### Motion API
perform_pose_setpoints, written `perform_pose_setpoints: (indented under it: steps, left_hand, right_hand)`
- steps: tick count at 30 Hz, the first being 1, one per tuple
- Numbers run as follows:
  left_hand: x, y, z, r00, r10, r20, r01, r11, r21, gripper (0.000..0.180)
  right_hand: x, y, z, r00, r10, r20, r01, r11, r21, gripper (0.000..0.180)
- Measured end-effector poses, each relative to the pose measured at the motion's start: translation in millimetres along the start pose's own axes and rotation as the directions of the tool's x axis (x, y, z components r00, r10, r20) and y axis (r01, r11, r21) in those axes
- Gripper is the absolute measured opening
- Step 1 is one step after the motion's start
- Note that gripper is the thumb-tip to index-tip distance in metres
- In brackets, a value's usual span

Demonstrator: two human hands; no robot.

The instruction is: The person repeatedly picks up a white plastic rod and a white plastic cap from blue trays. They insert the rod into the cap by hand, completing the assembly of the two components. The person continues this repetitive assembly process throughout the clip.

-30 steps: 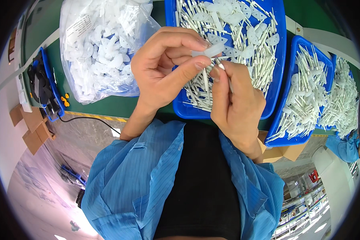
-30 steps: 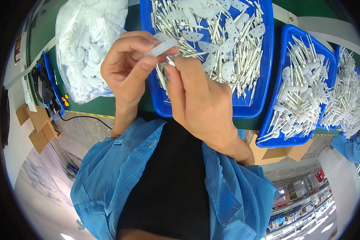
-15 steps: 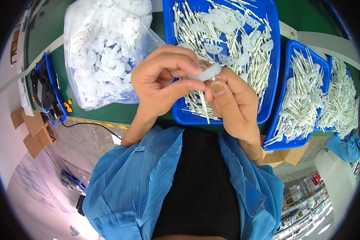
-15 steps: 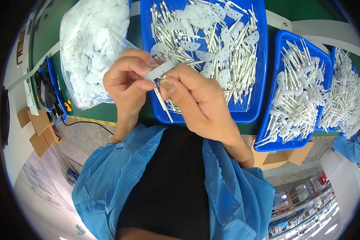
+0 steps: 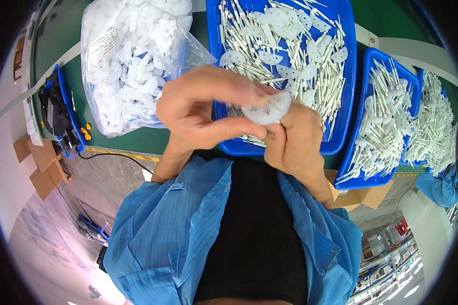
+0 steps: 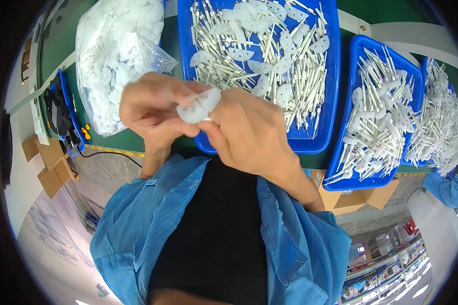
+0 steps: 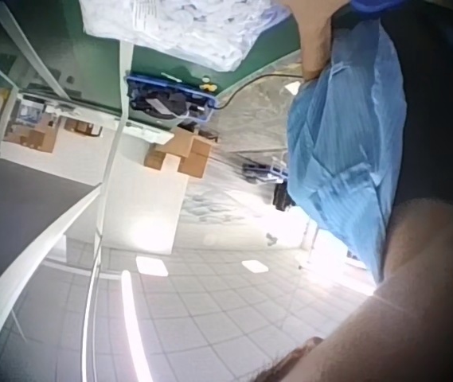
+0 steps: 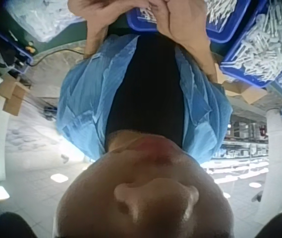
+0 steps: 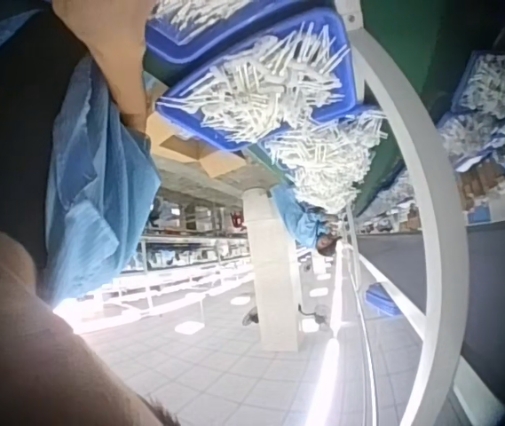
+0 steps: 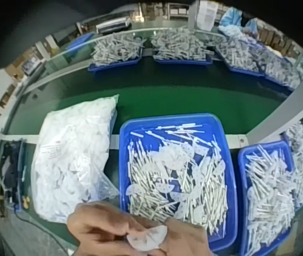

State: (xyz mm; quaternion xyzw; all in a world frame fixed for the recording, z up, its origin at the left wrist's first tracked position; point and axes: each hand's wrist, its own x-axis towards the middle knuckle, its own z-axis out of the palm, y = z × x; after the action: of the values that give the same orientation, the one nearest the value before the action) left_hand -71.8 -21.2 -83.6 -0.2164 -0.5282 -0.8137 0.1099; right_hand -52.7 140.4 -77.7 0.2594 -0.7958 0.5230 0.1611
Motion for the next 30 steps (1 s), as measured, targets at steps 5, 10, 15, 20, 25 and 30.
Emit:
perform_pose_setpoints:
  steps: [5, 10, 15, 20, 25, 30]
  left_hand:
    - [15.8, 13.4, -18.4, 0.933, -0.016, 0.361, -0.181, 0.845, 0.504, 0.043]
    - [11.5, 13.5, -16.8, 0.967, -0.084, 0.239, -0.056, 0.849, 0.526, 0.034]
    - [-2.4, 0.3, -14.3, 0.926, 0.156, 0.344, -0.350, 0.694, 0.629, 0.015]
    - [-5.3, 0.3, -12.1, 0.974, 0.098, 0.202, -0.185, 0.859, 0.477, 0.013]
    - [-6.3, 5.0, -10.7, 0.970, -0.201, -0.133, 0.222, 0.962, 0.162, 0.036]
    - [-6.9, -1.9, -15.0, 0.945, -0.275, -0.180, 0.306, 0.936, 0.175, 0.024]
  right_hand:
    - [-4.4, 6.4, -7.5, 0.991, 0.110, 0.071, -0.112, 0.993, 0.024, 0.019]
    - [-0.7, 4.9, -15.0, 0.970, 0.215, 0.109, -0.221, 0.974, 0.047, 0.017]
    - [7.0, -11.5, -12.3, 0.840, 0.515, 0.171, -0.537, 0.833, 0.131, 0.013]
    - [9.3, -3.6, -25.7, 0.817, 0.548, 0.181, -0.554, 0.832, -0.022, 0.008]
    - [6.2, 29.0, -19.5, 0.940, 0.207, 0.270, -0.091, 0.917, -0.388, 0.017]
    - [3.4, 28.0, -10.8, 0.975, 0.171, 0.143, -0.091, 0.889, -0.448, 0.016]
